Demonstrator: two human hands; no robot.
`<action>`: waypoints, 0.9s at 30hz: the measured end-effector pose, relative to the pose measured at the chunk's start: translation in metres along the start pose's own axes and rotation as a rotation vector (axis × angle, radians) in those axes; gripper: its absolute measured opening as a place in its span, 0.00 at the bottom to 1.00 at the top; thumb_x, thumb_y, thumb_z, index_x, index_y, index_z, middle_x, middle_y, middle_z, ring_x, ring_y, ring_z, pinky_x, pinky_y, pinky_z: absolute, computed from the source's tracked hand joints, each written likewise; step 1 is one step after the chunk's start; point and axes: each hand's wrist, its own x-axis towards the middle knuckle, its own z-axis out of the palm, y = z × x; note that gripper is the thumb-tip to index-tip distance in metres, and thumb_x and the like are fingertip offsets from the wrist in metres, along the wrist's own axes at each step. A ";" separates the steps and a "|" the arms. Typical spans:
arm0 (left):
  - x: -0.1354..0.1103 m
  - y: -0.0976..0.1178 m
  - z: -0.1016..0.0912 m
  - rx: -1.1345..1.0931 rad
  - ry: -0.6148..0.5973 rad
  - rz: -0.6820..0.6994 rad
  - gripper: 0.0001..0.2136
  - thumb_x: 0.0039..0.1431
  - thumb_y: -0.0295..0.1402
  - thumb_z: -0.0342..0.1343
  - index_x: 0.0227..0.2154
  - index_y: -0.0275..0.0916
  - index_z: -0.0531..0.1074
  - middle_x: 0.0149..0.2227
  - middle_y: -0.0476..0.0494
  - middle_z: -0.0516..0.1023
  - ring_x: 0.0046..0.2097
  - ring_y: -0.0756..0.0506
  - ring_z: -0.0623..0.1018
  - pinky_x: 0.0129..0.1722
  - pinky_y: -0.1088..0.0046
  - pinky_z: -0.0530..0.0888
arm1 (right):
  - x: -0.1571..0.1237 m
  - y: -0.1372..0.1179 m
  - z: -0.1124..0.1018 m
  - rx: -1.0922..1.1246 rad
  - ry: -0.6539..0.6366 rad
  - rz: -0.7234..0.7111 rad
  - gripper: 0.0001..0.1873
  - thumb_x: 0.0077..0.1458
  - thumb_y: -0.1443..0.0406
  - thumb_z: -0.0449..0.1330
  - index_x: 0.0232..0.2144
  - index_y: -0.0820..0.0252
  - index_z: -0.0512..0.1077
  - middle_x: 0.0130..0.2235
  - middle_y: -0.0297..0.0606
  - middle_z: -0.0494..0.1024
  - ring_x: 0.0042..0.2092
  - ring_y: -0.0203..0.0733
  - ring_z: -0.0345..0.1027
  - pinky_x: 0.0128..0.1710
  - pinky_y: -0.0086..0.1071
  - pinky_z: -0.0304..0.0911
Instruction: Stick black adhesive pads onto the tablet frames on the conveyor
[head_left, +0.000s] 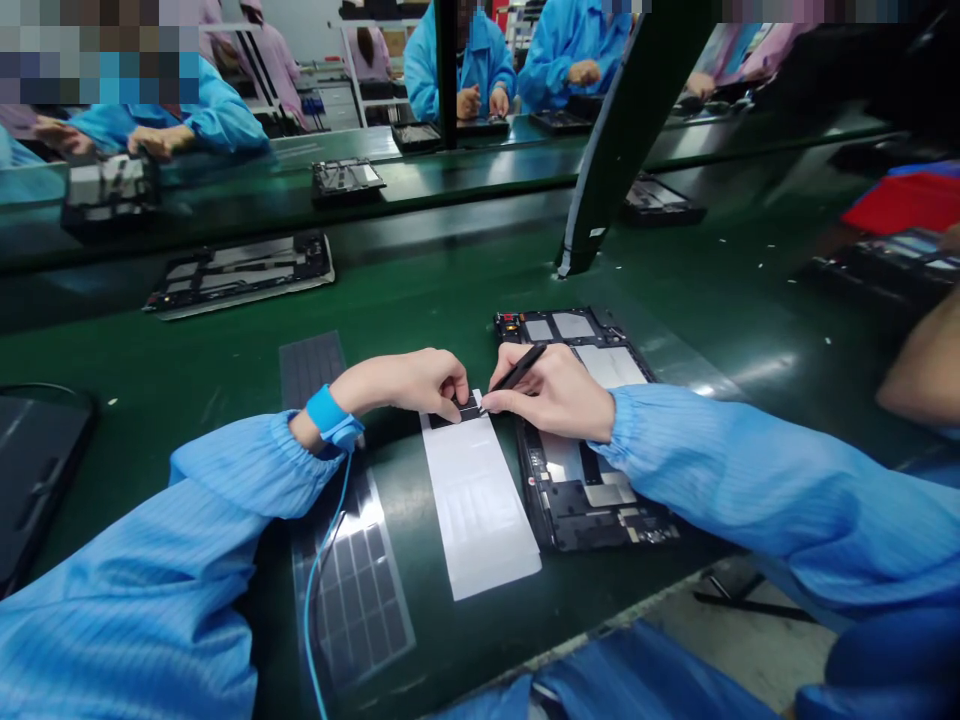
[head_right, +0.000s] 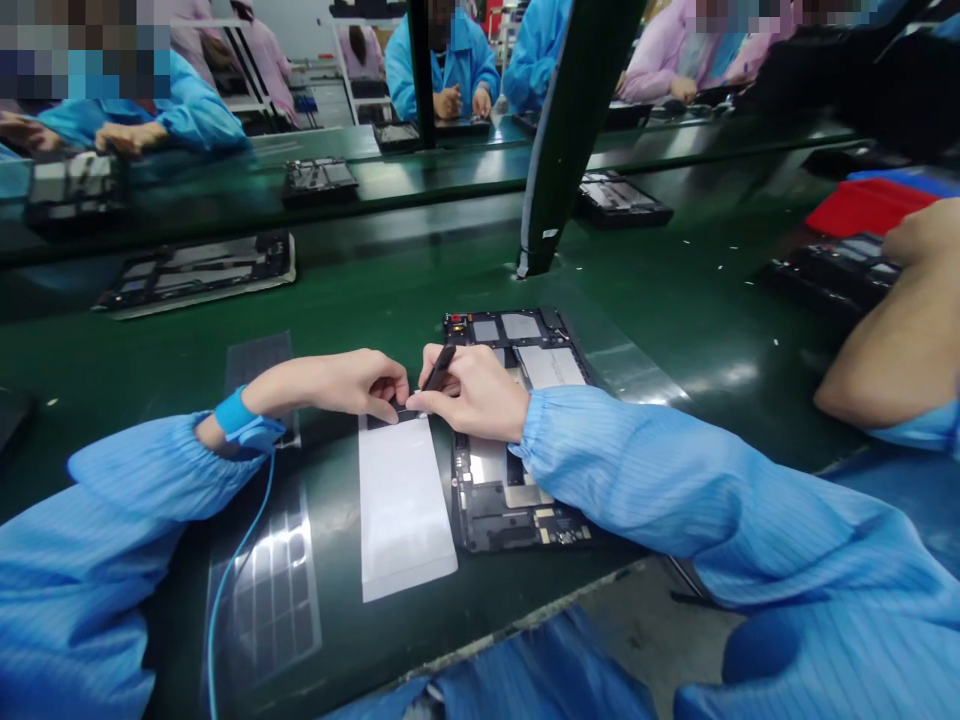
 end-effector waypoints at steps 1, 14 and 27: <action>0.000 0.000 0.000 0.003 -0.002 -0.002 0.07 0.45 0.32 0.56 0.29 0.35 0.71 0.22 0.52 0.65 0.24 0.52 0.65 0.22 0.79 0.59 | 0.000 0.000 0.000 0.001 0.005 0.000 0.10 0.45 0.63 0.62 0.23 0.62 0.65 0.22 0.32 0.71 0.24 0.33 0.65 0.22 0.25 0.60; 0.002 0.001 0.000 0.035 0.011 0.008 0.07 0.46 0.32 0.57 0.29 0.35 0.71 0.23 0.51 0.68 0.24 0.51 0.66 0.22 0.78 0.59 | 0.001 -0.001 0.000 -0.014 0.000 0.006 0.09 0.46 0.63 0.62 0.23 0.63 0.67 0.23 0.35 0.72 0.24 0.34 0.67 0.23 0.26 0.61; -0.005 -0.001 0.004 0.023 0.025 -0.088 0.12 0.47 0.36 0.56 0.33 0.35 0.70 0.26 0.50 0.70 0.27 0.50 0.68 0.24 0.78 0.62 | -0.003 -0.006 0.001 -0.033 0.081 -0.074 0.10 0.48 0.64 0.61 0.20 0.64 0.66 0.22 0.34 0.70 0.23 0.34 0.68 0.21 0.25 0.62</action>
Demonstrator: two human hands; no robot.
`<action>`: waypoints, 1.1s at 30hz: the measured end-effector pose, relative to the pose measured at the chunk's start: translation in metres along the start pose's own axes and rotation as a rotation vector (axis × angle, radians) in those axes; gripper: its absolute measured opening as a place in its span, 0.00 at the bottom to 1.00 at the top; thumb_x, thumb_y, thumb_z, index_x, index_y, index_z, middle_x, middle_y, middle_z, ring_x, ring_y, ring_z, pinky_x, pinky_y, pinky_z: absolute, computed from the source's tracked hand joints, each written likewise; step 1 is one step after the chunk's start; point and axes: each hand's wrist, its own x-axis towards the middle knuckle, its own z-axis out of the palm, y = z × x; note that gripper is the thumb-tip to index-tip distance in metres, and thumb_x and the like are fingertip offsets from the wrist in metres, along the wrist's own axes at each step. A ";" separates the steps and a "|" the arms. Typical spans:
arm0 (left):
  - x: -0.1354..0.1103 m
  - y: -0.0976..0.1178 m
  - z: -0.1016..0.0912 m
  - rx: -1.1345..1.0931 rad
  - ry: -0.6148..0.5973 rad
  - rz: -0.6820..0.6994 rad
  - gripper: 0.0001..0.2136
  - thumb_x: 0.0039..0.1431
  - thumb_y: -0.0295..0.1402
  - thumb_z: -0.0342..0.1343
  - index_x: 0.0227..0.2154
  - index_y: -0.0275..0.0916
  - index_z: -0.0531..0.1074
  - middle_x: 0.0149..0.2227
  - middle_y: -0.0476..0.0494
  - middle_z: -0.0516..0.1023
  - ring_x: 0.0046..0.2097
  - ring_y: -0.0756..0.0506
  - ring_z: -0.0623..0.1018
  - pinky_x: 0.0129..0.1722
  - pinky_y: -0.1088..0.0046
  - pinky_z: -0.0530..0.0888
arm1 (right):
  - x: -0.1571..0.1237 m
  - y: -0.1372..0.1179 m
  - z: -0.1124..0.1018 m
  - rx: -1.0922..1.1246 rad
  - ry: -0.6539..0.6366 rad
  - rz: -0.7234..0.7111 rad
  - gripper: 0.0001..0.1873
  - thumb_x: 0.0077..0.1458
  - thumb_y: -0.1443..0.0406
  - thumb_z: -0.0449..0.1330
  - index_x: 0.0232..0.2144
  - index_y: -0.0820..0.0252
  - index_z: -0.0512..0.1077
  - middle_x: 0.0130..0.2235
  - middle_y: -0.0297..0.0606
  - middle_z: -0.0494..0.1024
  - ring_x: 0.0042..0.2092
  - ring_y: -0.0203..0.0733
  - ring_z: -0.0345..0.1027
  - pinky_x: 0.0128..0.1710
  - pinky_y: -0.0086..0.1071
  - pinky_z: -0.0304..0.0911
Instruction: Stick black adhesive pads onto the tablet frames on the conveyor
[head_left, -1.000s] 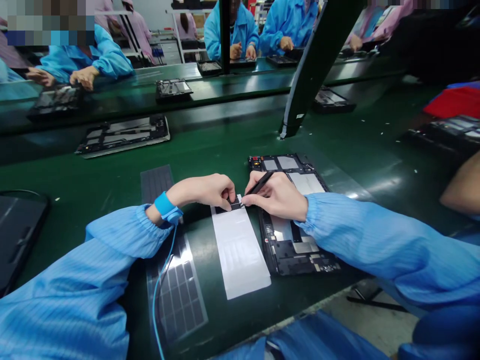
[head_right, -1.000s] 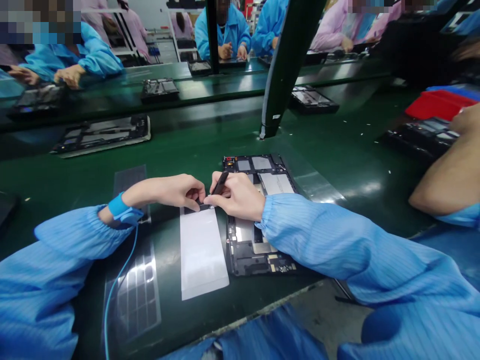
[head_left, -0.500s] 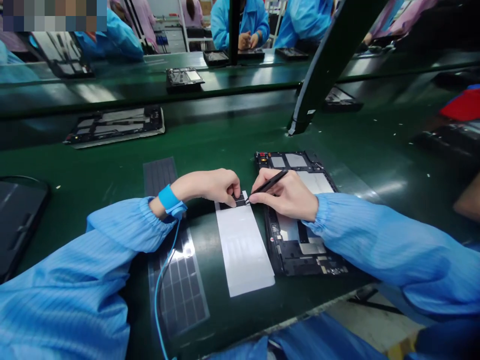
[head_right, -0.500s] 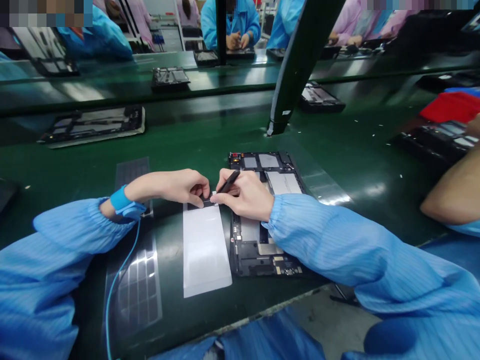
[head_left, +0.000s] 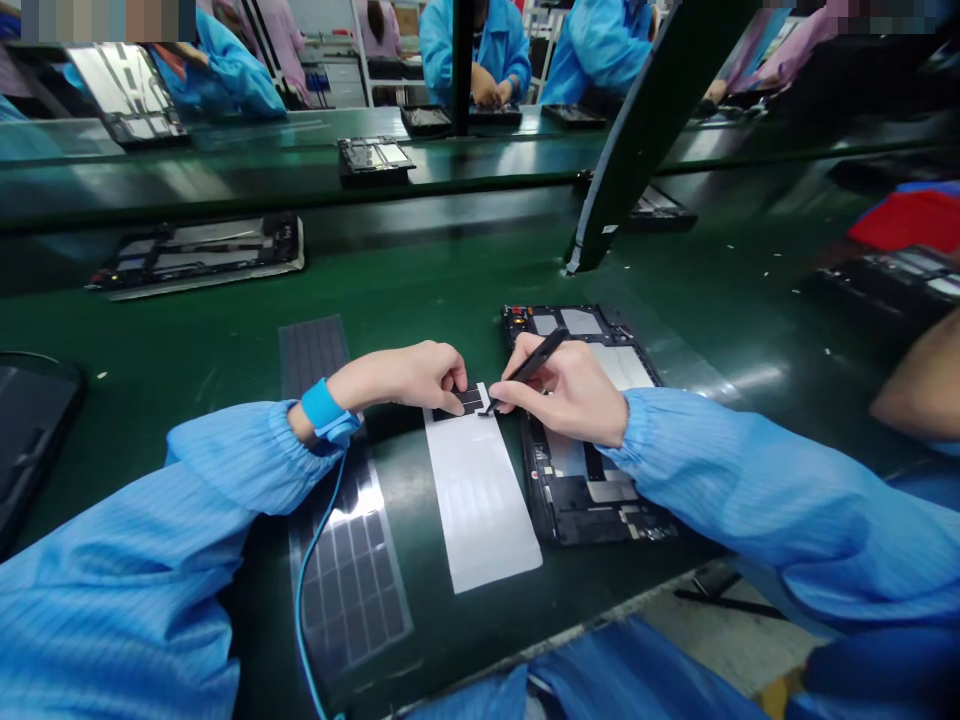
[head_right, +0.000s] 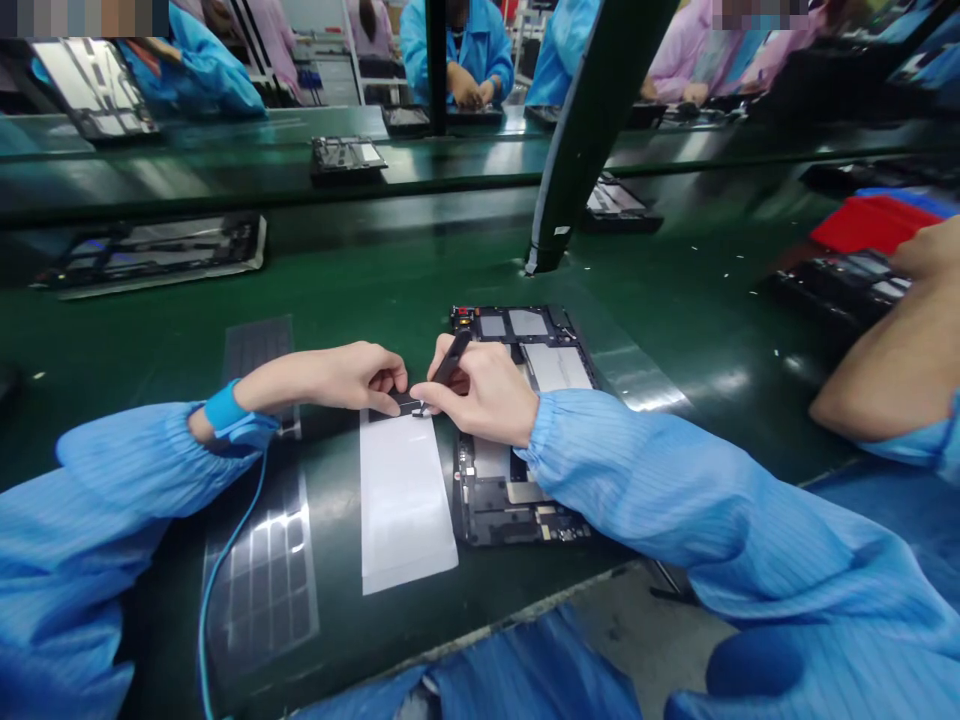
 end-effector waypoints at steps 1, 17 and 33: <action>0.000 0.000 0.000 -0.001 0.000 -0.003 0.12 0.47 0.36 0.56 0.33 0.35 0.70 0.26 0.49 0.70 0.27 0.50 0.68 0.24 0.78 0.62 | 0.000 0.001 0.000 -0.005 0.000 0.004 0.10 0.47 0.65 0.61 0.20 0.64 0.66 0.22 0.34 0.71 0.24 0.34 0.69 0.21 0.25 0.62; 0.004 -0.003 0.001 -0.026 -0.005 0.012 0.11 0.45 0.36 0.58 0.32 0.36 0.70 0.26 0.50 0.70 0.27 0.50 0.68 0.22 0.78 0.62 | 0.001 0.005 0.000 0.024 -0.030 0.047 0.10 0.46 0.64 0.63 0.23 0.64 0.66 0.22 0.35 0.72 0.25 0.36 0.70 0.23 0.27 0.65; 0.002 -0.003 0.000 -0.014 -0.016 0.015 0.12 0.45 0.37 0.58 0.32 0.36 0.69 0.25 0.51 0.69 0.26 0.51 0.67 0.23 0.79 0.62 | 0.000 0.002 -0.001 -0.018 -0.079 -0.055 0.09 0.46 0.65 0.62 0.23 0.65 0.66 0.22 0.33 0.69 0.23 0.32 0.66 0.21 0.25 0.62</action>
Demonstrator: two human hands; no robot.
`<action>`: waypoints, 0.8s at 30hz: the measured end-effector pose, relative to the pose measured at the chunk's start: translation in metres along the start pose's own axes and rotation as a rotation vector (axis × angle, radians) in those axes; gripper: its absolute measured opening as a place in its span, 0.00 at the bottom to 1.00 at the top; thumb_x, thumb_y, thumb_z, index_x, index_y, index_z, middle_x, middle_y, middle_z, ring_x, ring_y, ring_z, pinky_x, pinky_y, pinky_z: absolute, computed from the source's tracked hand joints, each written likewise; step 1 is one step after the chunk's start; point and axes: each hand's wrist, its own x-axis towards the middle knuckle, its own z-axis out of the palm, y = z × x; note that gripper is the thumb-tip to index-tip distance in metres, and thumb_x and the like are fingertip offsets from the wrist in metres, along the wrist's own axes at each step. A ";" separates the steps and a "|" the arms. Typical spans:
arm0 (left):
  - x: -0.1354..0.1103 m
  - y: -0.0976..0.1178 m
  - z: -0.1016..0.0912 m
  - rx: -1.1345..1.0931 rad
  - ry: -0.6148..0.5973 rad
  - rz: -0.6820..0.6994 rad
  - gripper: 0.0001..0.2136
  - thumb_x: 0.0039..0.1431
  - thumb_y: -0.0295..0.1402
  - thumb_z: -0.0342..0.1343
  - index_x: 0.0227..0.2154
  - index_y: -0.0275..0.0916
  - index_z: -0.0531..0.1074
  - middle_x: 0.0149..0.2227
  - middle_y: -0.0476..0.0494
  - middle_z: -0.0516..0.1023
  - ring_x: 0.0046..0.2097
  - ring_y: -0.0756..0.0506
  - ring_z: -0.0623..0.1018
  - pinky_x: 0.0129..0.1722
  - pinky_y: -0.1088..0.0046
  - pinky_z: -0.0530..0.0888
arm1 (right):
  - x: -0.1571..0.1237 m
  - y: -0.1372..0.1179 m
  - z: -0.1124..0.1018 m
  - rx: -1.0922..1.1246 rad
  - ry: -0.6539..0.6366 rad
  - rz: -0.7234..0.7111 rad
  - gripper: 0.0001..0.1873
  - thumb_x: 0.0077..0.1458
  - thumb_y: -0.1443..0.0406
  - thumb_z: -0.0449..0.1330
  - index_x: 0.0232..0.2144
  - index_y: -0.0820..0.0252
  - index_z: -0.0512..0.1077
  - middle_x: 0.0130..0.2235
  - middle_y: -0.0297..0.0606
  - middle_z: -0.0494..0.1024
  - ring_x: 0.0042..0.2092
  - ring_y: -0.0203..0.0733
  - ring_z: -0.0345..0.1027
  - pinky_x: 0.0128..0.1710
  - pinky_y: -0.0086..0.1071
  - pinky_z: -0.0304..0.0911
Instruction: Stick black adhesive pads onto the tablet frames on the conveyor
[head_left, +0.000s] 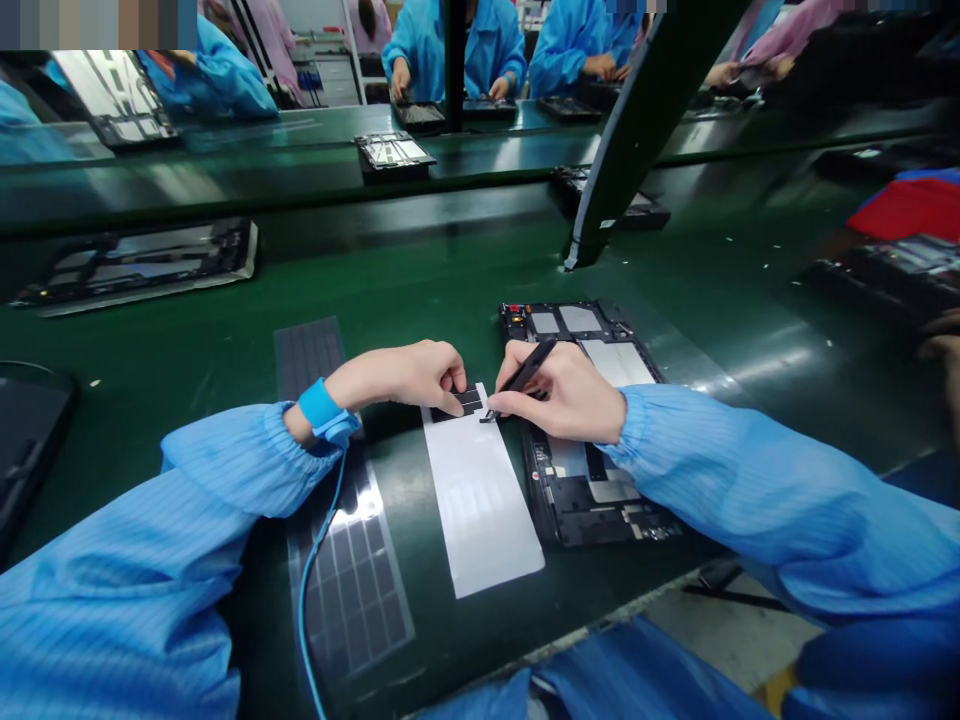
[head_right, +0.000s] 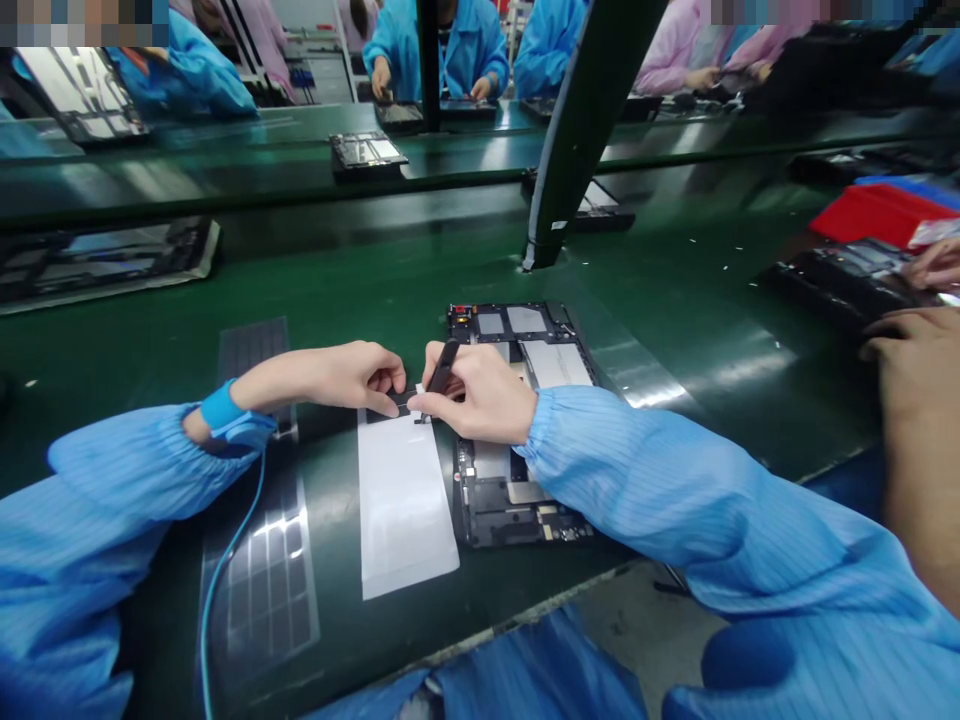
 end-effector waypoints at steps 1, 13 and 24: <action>-0.001 0.001 0.000 0.010 0.014 0.018 0.12 0.46 0.37 0.58 0.32 0.36 0.69 0.25 0.51 0.69 0.26 0.51 0.67 0.23 0.79 0.62 | 0.000 0.000 -0.001 0.000 0.019 -0.002 0.10 0.46 0.65 0.63 0.23 0.65 0.66 0.22 0.33 0.69 0.23 0.32 0.66 0.21 0.25 0.62; -0.004 0.008 0.004 -0.146 0.115 0.268 0.10 0.53 0.37 0.54 0.26 0.34 0.73 0.20 0.53 0.66 0.22 0.55 0.60 0.21 0.80 0.56 | -0.001 0.003 0.000 0.078 0.189 0.026 0.12 0.45 0.62 0.63 0.22 0.62 0.64 0.22 0.33 0.70 0.23 0.34 0.68 0.20 0.25 0.63; -0.005 0.012 0.004 0.033 0.202 0.345 0.08 0.54 0.30 0.51 0.27 0.34 0.75 0.24 0.48 0.74 0.24 0.53 0.68 0.25 0.80 0.61 | 0.000 0.004 -0.001 0.287 0.189 0.138 0.15 0.44 0.62 0.65 0.22 0.61 0.61 0.21 0.31 0.69 0.23 0.37 0.71 0.23 0.28 0.67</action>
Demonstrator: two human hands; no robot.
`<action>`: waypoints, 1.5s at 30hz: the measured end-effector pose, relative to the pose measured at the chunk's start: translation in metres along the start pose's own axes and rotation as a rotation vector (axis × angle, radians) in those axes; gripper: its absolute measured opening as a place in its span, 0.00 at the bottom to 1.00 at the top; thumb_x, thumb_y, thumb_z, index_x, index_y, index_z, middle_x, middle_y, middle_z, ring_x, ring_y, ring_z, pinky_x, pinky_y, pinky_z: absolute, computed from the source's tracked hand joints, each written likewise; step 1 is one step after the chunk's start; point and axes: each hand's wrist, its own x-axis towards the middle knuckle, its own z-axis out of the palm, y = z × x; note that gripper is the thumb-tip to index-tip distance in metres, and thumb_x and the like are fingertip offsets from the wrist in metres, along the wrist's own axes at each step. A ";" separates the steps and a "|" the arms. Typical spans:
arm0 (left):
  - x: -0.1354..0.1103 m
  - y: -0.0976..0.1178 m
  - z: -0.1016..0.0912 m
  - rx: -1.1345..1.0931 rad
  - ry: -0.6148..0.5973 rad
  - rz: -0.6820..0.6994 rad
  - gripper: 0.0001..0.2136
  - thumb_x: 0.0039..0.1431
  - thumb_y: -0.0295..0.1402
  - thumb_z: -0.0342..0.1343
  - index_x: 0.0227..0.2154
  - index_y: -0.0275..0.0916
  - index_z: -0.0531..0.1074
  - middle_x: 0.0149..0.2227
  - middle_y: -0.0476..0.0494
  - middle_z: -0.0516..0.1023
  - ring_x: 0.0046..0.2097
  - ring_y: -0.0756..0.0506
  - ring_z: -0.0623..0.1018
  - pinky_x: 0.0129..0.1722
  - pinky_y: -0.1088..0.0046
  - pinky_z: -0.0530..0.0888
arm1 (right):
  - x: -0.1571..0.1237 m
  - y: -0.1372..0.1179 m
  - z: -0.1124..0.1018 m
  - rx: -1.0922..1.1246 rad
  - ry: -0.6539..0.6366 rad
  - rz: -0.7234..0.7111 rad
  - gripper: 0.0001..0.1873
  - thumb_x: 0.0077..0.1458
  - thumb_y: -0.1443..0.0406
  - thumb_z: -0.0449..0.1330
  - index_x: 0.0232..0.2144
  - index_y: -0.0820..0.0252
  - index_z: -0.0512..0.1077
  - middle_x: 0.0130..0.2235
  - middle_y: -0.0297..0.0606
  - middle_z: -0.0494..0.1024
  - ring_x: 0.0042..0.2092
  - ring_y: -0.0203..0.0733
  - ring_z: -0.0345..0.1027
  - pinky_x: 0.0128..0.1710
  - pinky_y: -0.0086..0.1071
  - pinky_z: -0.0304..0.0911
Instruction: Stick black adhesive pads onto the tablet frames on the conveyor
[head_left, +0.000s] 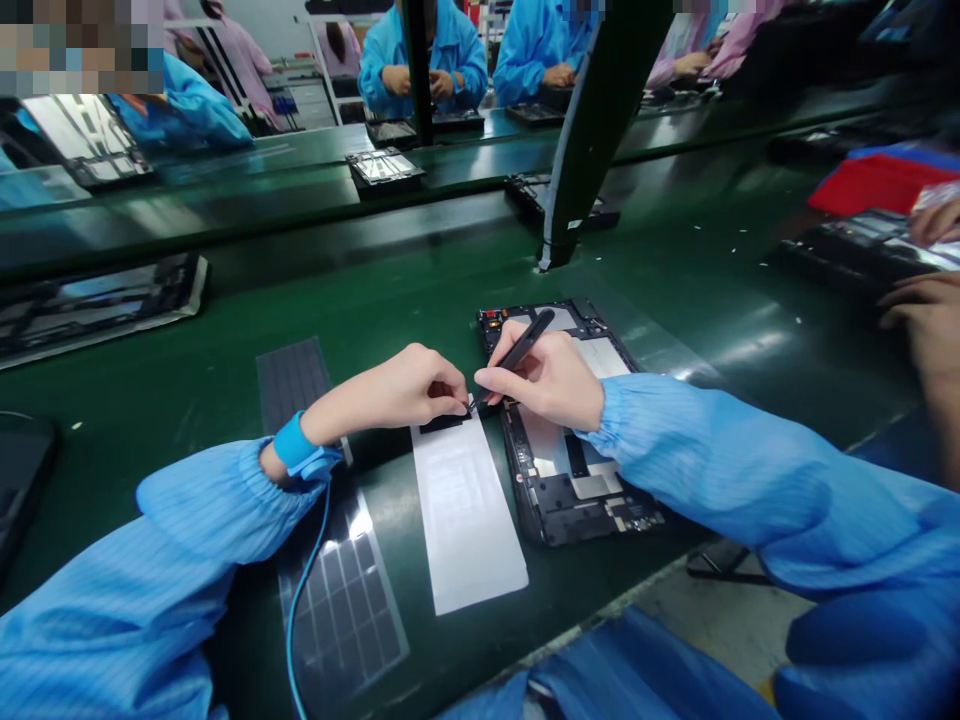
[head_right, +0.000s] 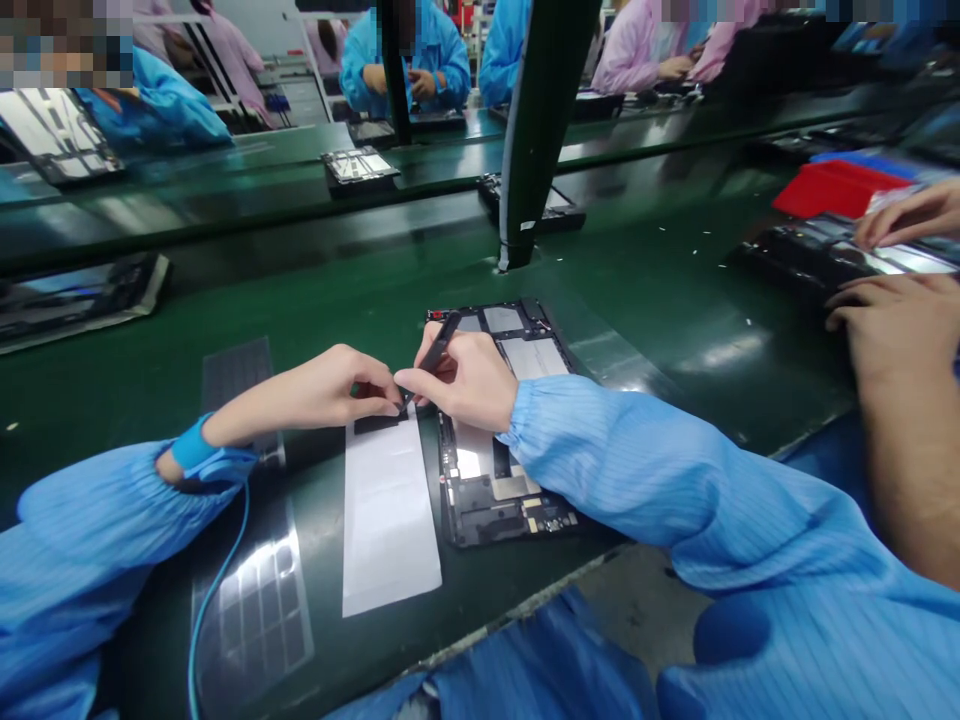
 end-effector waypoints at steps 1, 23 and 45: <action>0.000 0.000 0.000 0.001 -0.006 -0.001 0.08 0.55 0.30 0.51 0.27 0.34 0.75 0.24 0.49 0.74 0.24 0.53 0.68 0.25 0.80 0.61 | 0.000 0.000 0.000 -0.005 0.002 -0.010 0.15 0.44 0.62 0.65 0.22 0.61 0.61 0.21 0.31 0.69 0.23 0.37 0.71 0.22 0.28 0.67; 0.003 0.002 0.001 -0.131 0.004 -0.061 0.08 0.53 0.34 0.54 0.32 0.33 0.73 0.25 0.49 0.73 0.26 0.53 0.68 0.25 0.80 0.63 | -0.004 -0.006 -0.001 -0.116 0.128 -0.093 0.15 0.48 0.63 0.59 0.20 0.59 0.56 0.19 0.29 0.65 0.19 0.32 0.65 0.18 0.26 0.61; -0.004 0.007 0.055 -0.327 0.419 0.175 0.12 0.44 0.18 0.43 0.31 0.40 0.54 0.46 0.40 0.69 0.47 0.47 0.69 0.44 0.71 0.66 | -0.010 0.000 -0.005 -0.438 0.212 -0.319 0.13 0.52 0.69 0.52 0.19 0.58 0.53 0.20 0.30 0.58 0.21 0.31 0.53 0.20 0.28 0.52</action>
